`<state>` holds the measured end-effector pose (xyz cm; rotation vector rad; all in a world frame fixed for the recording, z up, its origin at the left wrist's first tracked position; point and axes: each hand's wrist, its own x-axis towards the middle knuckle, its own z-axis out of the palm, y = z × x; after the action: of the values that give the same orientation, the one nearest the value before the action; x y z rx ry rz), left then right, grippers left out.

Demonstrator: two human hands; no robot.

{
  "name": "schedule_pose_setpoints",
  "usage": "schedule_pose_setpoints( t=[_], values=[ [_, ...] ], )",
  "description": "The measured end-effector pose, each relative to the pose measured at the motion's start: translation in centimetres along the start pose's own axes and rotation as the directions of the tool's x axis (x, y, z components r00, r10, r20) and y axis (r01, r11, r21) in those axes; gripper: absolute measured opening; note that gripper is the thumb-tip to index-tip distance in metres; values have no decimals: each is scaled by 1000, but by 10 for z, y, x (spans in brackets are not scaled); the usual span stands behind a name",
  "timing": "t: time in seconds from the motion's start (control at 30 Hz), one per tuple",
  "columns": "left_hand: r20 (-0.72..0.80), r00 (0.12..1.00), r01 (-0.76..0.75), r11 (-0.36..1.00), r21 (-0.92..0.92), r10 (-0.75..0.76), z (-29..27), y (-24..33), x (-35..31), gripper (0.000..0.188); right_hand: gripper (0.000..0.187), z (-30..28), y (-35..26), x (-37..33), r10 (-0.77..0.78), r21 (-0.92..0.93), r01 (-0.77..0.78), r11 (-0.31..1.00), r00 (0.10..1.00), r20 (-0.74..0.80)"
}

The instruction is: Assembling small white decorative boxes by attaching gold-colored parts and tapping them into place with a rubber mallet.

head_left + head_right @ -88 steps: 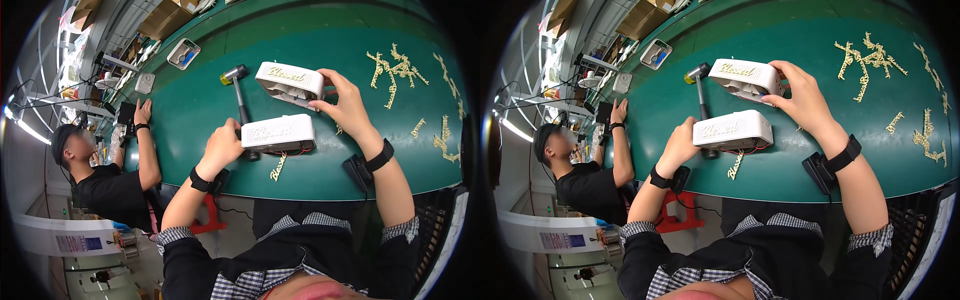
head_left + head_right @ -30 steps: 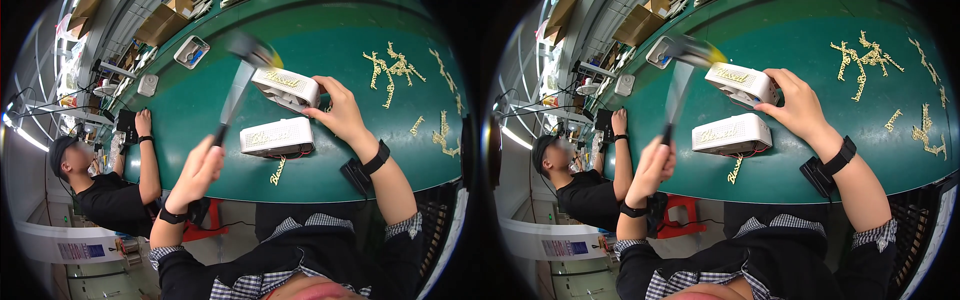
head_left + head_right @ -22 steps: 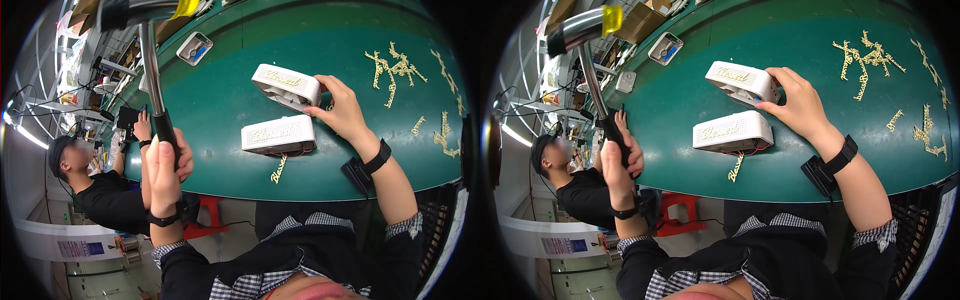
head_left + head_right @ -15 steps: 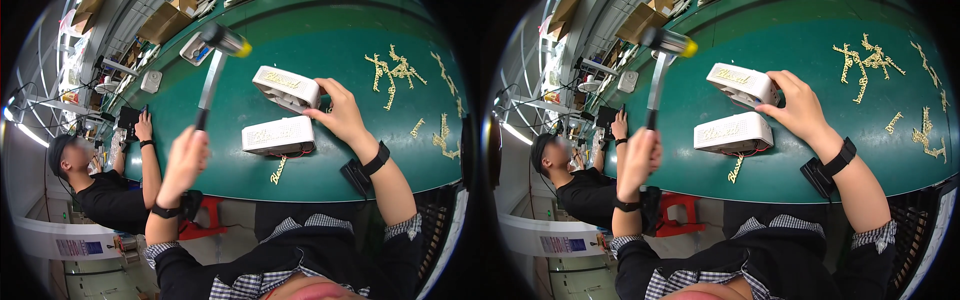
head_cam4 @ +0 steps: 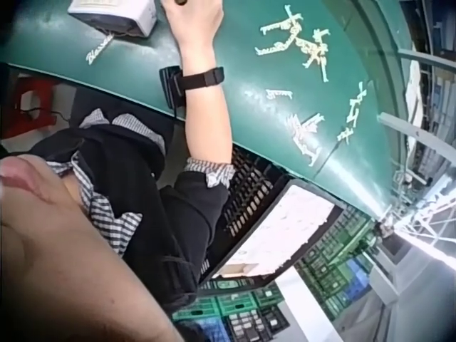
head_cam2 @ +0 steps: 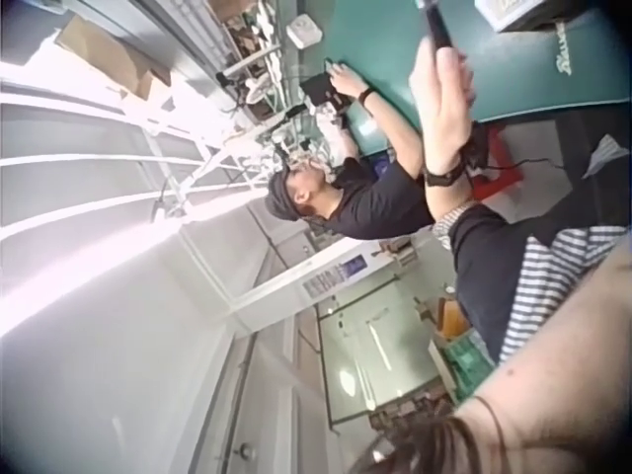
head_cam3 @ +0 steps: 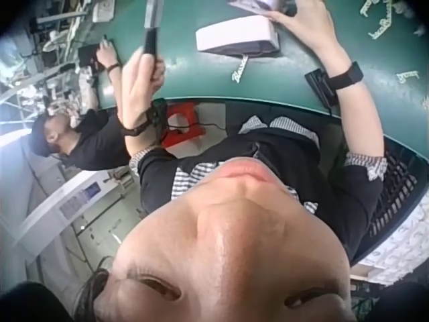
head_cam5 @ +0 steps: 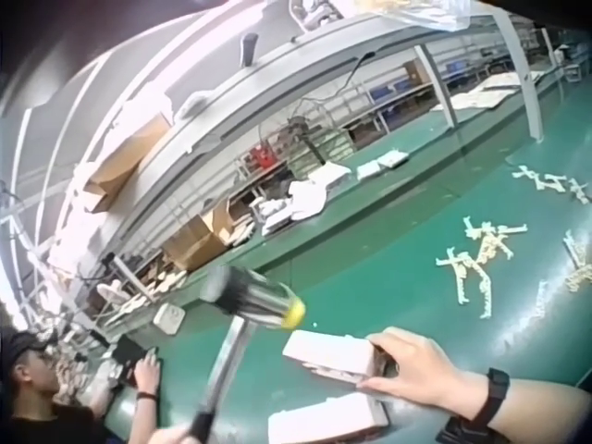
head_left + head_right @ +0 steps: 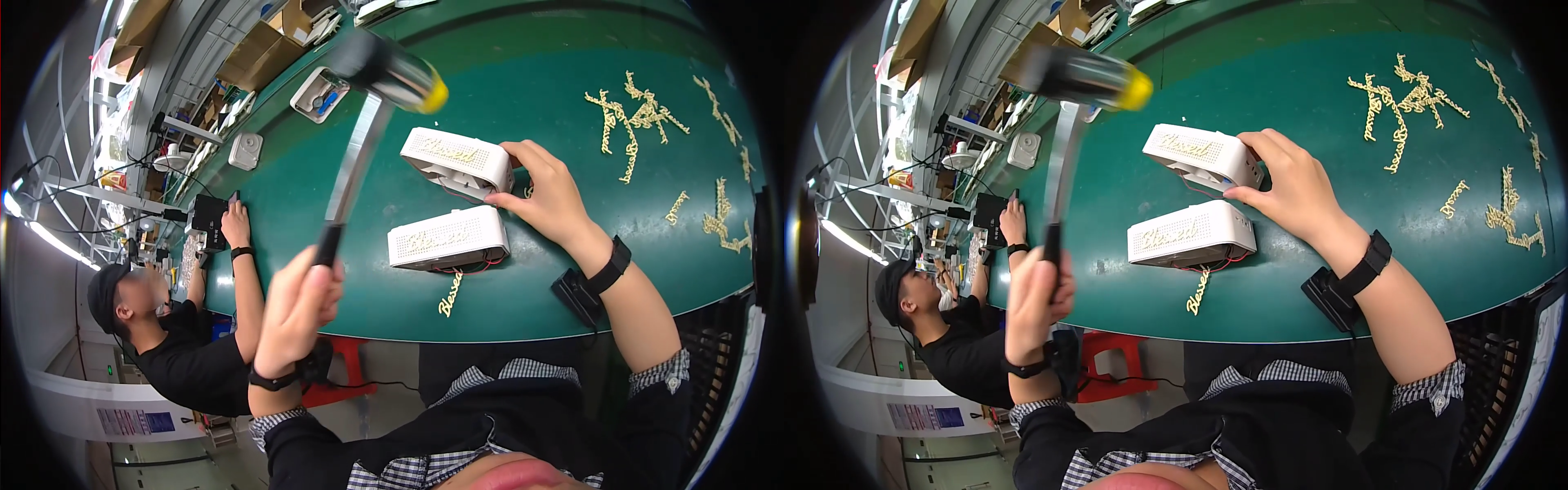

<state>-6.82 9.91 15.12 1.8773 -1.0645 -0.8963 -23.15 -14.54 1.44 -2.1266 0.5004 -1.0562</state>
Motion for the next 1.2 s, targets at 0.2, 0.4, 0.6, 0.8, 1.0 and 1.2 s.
schedule_pose_setpoints(
  t=[0.2,0.4,0.6,0.8,1.0,1.2],
  values=[
    [-76,949,-311,948,-62,306,0,-11,1,35,54,0,-1,-2,12,-3,-12,1000,1000,7],
    [27,988,152,987,-59,-150,2,-6,3,36,53,2,3,-2,-36,-10,36,999,999,0],
    [-183,977,-140,979,-150,111,-10,-14,-4,32,53,0,1,-2,-13,-14,13,1000,1000,17],
    [-146,989,17,991,-132,-36,-13,-24,9,31,54,1,3,-2,-25,-19,25,999,999,34],
    [-276,957,-190,913,-360,90,-17,-31,11,28,54,4,0,-1,-29,-17,30,999,999,45],
    [-54,984,163,981,-110,-170,-41,-44,18,28,52,3,2,-1,-8,-28,9,1000,999,51]
  ],
)
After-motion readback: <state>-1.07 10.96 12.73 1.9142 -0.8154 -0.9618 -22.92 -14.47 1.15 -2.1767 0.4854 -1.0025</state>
